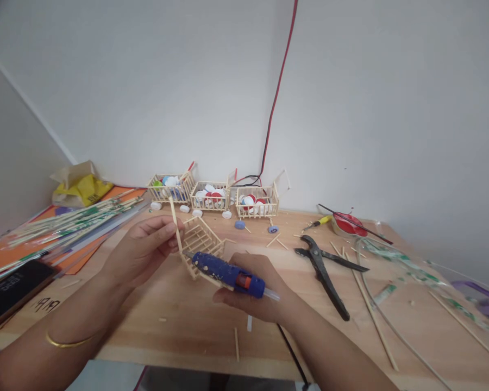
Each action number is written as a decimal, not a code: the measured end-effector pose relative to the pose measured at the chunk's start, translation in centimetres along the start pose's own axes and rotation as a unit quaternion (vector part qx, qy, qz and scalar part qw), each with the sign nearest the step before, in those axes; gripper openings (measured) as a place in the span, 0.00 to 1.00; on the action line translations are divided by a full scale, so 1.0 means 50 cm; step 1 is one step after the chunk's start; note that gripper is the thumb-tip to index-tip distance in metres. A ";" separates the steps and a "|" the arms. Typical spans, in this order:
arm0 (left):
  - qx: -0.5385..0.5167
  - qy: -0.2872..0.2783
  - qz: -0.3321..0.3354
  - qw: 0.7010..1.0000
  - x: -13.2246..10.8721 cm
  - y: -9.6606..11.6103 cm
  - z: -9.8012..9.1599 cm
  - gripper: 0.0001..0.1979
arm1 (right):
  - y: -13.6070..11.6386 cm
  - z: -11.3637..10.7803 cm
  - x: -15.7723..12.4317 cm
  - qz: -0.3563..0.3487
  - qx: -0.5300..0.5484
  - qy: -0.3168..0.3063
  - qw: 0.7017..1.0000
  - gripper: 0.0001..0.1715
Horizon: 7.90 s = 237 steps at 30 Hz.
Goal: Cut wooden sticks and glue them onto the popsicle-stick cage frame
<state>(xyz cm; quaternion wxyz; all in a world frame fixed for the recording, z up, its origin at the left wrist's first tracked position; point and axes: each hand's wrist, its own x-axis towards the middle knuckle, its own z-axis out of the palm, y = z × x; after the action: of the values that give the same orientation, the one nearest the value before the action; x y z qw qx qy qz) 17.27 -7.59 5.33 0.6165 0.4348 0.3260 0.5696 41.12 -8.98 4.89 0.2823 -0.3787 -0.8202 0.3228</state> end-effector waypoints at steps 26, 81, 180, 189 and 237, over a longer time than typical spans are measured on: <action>-0.002 0.002 0.004 1.000 0.003 -0.001 0.000 0.09 | 0.004 0.001 0.000 0.012 -0.036 0.002 0.999 0.21; 0.388 -0.194 0.260 0.863 -0.035 -0.009 0.030 0.10 | -0.053 0.029 0.033 -0.225 0.040 0.183 0.956 0.03; 0.554 -0.280 0.048 0.782 0.002 0.014 0.001 0.03 | 0.025 0.013 0.009 -0.337 -0.319 0.154 0.872 0.13; 0.558 -0.280 0.034 0.780 0.001 0.018 0.005 0.02 | 0.025 0.015 0.010 -0.339 -0.308 0.155 0.875 0.13; 0.557 -0.269 0.013 0.786 -0.001 0.014 0.000 0.06 | 0.012 0.037 0.012 -0.242 -0.280 0.178 0.912 0.06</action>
<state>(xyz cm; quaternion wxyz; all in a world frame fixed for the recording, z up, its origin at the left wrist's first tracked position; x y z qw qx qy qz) 16.97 -7.67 5.94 0.3231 0.8423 0.4019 0.1569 39.76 -8.80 3.41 0.3753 -0.2836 -0.8796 -0.0706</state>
